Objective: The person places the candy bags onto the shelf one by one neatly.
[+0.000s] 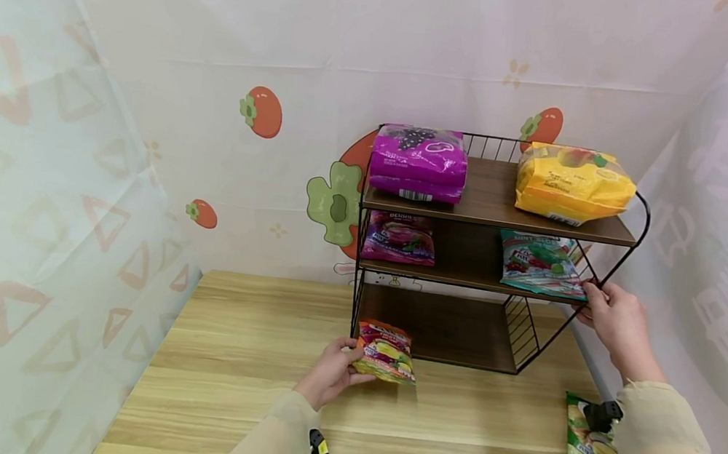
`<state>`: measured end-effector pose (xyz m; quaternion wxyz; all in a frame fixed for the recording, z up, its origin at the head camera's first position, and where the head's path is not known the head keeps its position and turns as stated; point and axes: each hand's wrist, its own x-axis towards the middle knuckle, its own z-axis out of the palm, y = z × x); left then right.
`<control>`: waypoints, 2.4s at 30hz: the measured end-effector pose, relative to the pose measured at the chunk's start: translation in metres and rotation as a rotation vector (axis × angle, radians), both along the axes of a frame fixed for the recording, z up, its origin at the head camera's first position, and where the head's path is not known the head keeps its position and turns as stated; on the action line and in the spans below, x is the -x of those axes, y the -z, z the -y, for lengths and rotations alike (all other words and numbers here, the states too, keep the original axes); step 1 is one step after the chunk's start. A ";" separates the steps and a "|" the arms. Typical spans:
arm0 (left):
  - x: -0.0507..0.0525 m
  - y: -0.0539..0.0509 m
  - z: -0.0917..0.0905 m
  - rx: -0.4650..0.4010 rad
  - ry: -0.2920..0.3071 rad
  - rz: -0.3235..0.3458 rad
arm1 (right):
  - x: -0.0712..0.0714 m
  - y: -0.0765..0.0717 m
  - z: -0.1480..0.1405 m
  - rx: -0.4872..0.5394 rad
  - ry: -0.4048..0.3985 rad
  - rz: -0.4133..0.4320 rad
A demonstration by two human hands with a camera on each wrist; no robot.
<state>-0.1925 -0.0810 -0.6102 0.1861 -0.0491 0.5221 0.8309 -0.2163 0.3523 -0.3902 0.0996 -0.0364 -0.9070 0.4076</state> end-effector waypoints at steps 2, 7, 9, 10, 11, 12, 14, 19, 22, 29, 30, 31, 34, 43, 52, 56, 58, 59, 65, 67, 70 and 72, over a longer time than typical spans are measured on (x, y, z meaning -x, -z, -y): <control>-0.001 -0.002 -0.001 -0.013 -0.017 0.011 | 0.000 0.000 0.000 0.000 0.000 0.002; -0.003 -0.006 -0.001 -0.040 -0.037 0.029 | 0.000 0.000 -0.001 -0.010 0.004 0.002; -0.003 -0.006 -0.001 -0.048 -0.037 0.023 | -0.001 -0.001 -0.001 -0.018 0.005 0.004; -0.003 -0.006 -0.001 -0.048 -0.036 0.017 | -0.001 -0.001 -0.001 -0.021 0.004 0.005; -0.003 -0.006 -0.001 -0.049 -0.035 0.013 | -0.001 -0.001 -0.001 -0.023 0.004 0.006; -0.003 -0.006 -0.001 -0.049 -0.035 0.009 | -0.001 -0.001 -0.001 -0.022 0.003 0.006; -0.003 -0.004 -0.001 -0.030 -0.036 -0.009 | -0.001 -0.002 0.000 -0.017 0.001 0.005; -0.003 0.001 -0.003 0.098 -0.060 -0.051 | 0.000 -0.001 0.000 -0.006 0.002 -0.004; -0.004 -0.001 -0.007 0.185 -0.090 -0.045 | 0.000 -0.001 0.000 -0.005 0.003 -0.008; -0.004 -0.006 -0.015 0.330 -0.170 -0.037 | 0.000 0.000 0.000 -0.005 -0.004 -0.007; -0.004 -0.006 -0.016 0.341 -0.179 -0.041 | 0.000 0.000 0.000 -0.005 -0.005 -0.008; -0.003 -0.007 -0.017 0.348 -0.189 -0.039 | 0.000 0.000 0.000 -0.005 -0.006 -0.009; -0.002 -0.006 -0.019 0.376 -0.211 -0.040 | 0.000 -0.001 0.000 -0.005 -0.006 -0.009; 0.002 -0.003 -0.021 0.337 -0.249 -0.028 | -0.001 -0.001 0.001 -0.003 -0.005 -0.006; 0.004 0.001 -0.027 0.238 -0.286 -0.009 | -0.001 -0.001 0.000 -0.011 -0.002 -0.010; 0.004 0.002 -0.028 0.223 -0.288 -0.005 | -0.001 -0.001 -0.001 -0.009 -0.004 -0.013; 0.004 0.002 -0.028 0.216 -0.288 -0.002 | 0.000 0.000 -0.001 -0.010 -0.003 -0.014; 0.004 0.001 -0.028 0.210 -0.288 0.002 | 0.000 0.000 -0.001 -0.009 -0.003 -0.016; 0.002 -0.002 -0.027 0.201 -0.275 0.011 | 0.001 0.001 -0.001 -0.003 0.005 -0.016; 0.001 -0.002 -0.027 0.199 -0.272 0.012 | 0.001 0.001 -0.001 -0.004 0.008 -0.012; 0.001 -0.002 -0.027 0.192 -0.268 0.008 | 0.002 0.001 -0.001 -0.001 0.009 -0.006; 0.001 -0.002 -0.027 0.183 -0.269 0.011 | 0.002 0.001 -0.001 0.003 0.010 -0.006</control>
